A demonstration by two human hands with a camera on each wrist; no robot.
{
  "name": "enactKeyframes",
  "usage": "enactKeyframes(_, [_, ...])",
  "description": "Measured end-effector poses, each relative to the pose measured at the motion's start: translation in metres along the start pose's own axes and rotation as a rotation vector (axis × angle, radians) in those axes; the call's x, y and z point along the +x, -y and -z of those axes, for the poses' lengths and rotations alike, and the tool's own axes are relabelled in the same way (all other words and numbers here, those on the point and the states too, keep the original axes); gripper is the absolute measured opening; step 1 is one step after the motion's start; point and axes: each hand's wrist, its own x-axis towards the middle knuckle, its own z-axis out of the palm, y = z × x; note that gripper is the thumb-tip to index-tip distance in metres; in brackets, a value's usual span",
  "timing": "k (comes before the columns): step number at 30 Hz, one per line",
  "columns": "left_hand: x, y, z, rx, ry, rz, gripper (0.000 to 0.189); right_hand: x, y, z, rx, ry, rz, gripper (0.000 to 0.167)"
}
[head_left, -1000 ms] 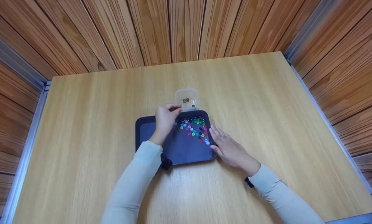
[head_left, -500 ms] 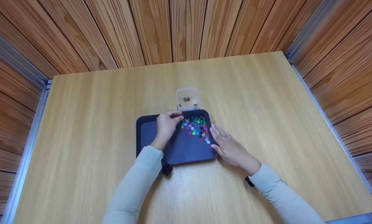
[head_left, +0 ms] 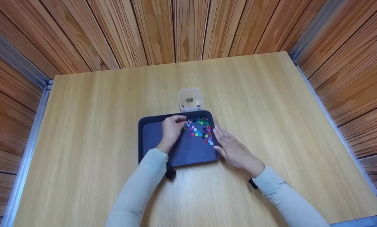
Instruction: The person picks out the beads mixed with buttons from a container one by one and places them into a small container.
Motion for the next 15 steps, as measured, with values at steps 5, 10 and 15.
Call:
enactKeyframes(5, [-0.001,0.001,-0.006,0.083,-0.002,-0.069,0.017,0.000,0.001,0.001,0.011,0.006,-0.013,0.064])
enactKeyframes(10, [-0.003,0.000,-0.012,0.127,-0.003,-0.107,0.017,0.000,0.001,0.001,0.004,0.007,-0.016,0.064])
enactKeyframes(15, [-0.003,-0.002,-0.012,0.157,0.002,-0.093,0.015,0.000,0.000,-0.001,0.004,0.005,-0.018,0.064])
